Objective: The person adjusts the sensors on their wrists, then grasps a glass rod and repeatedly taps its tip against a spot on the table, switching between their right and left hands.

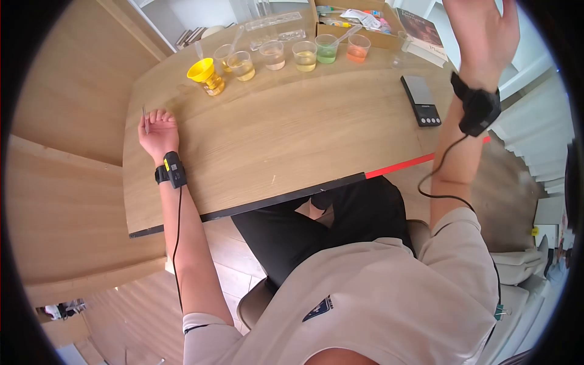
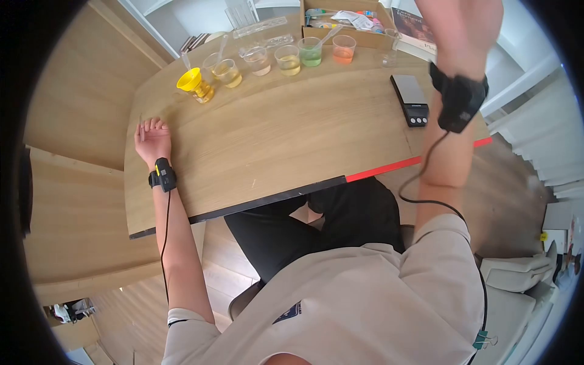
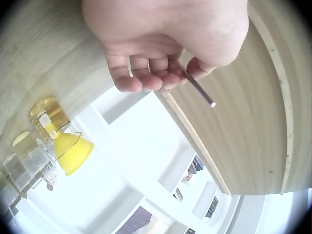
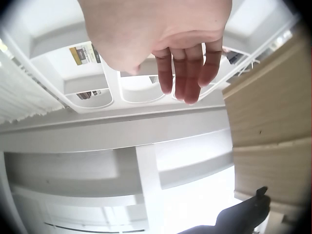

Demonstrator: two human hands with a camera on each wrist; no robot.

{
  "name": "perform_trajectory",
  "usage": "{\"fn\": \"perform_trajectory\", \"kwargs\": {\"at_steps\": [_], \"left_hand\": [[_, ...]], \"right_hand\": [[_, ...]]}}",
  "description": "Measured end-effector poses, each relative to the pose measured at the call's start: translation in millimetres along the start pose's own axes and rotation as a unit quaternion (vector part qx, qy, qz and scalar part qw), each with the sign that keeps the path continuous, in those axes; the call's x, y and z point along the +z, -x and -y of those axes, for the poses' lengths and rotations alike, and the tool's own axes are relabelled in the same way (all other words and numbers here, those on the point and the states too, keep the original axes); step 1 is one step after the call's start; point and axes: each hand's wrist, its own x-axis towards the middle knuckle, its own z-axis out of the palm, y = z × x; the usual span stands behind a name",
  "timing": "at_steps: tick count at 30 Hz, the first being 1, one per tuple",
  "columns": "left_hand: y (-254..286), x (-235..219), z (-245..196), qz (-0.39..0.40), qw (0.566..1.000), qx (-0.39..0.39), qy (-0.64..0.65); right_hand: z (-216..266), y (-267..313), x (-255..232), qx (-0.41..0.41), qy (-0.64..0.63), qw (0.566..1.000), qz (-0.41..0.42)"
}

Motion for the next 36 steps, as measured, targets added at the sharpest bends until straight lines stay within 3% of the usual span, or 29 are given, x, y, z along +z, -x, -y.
{"fn": "perform_trajectory", "kwargs": {"at_steps": [1,2,3,5,7,9,11,13,14,16,17,19,24,26,28,29,30,31,32,33,36], "left_hand": [[0,-1,0,-0.002,1.0,0.002,-0.001],[0,-2,0,-0.005,1.0,0.005,-0.002],[0,-3,-1,-0.006,1.0,0.008,0.0],[1,-9,-2,0.004,1.0,0.009,-0.016],[3,-10,-2,-0.009,1.0,0.013,-0.013],[1,-9,-3,-0.015,1.0,0.019,-0.016],[3,-11,-5,-0.027,0.999,0.013,0.011],[8,2,0,-0.044,0.999,0.021,-0.002],[10,8,1,-0.057,0.998,0.021,-0.003],[11,8,0,-0.053,0.998,0.02,-0.004],[11,6,0,-0.05,0.999,0.02,0.004],[11,5,-1,-0.047,0.999,0.017,0.002],[15,18,2,-0.065,0.998,0.025,-0.009],[16,28,4,-0.11,0.992,0.027,-0.051],[17,34,4,-0.109,0.987,0.011,-0.121],[16,37,7,-0.107,0.976,-0.006,-0.189],[19,43,7,-0.105,0.976,-0.009,-0.192],[25,50,6,-0.056,0.966,-0.051,-0.246],[28,58,6,-0.006,0.95,-0.093,-0.299],[34,71,9,-0.005,0.948,-0.096,-0.302],[57,109,20,-0.018,0.801,-0.165,-0.575]], "right_hand": [[-155,13,51,0.002,0.002,1.0,-0.001],[-188,7,52,-0.029,0.305,0.94,-0.148],[-169,6,59,-0.056,0.571,0.771,-0.276],[-184,53,62,-0.204,0.632,0.612,-0.43],[-180,103,75,-0.183,0.649,0.52,-0.524],[-187,151,80,-0.236,0.647,0.442,-0.574],[-175,210,94,-0.275,0.66,0.398,-0.575],[-184,208,87,-0.38,0.637,0.162,-0.651],[-178,224,90,-0.382,0.631,0.167,-0.654],[-154,274,111,-0.248,0.742,0.12,-0.611],[-149,287,113,-0.251,0.74,0.121,-0.612],[-140,303,110,-0.202,0.757,0.021,-0.621],[-129,317,113,-0.158,0.764,0.012,-0.625],[-109,323,126,-0.131,0.763,0.013,-0.633],[-90,322,146,-0.068,0.762,-0.158,-0.624],[-81,329,151,-0.068,0.759,-0.159,-0.627],[-69,337,156,-0.015,0.762,-0.24,-0.601],[-58,346,160,0.036,0.757,-0.32,-0.568],[-50,358,161,0.091,0.722,-0.3,-0.617],[-48,362,159,0.091,0.719,-0.299,-0.621],[-53,366,150,0.111,0.718,-0.298,-0.619]]}}
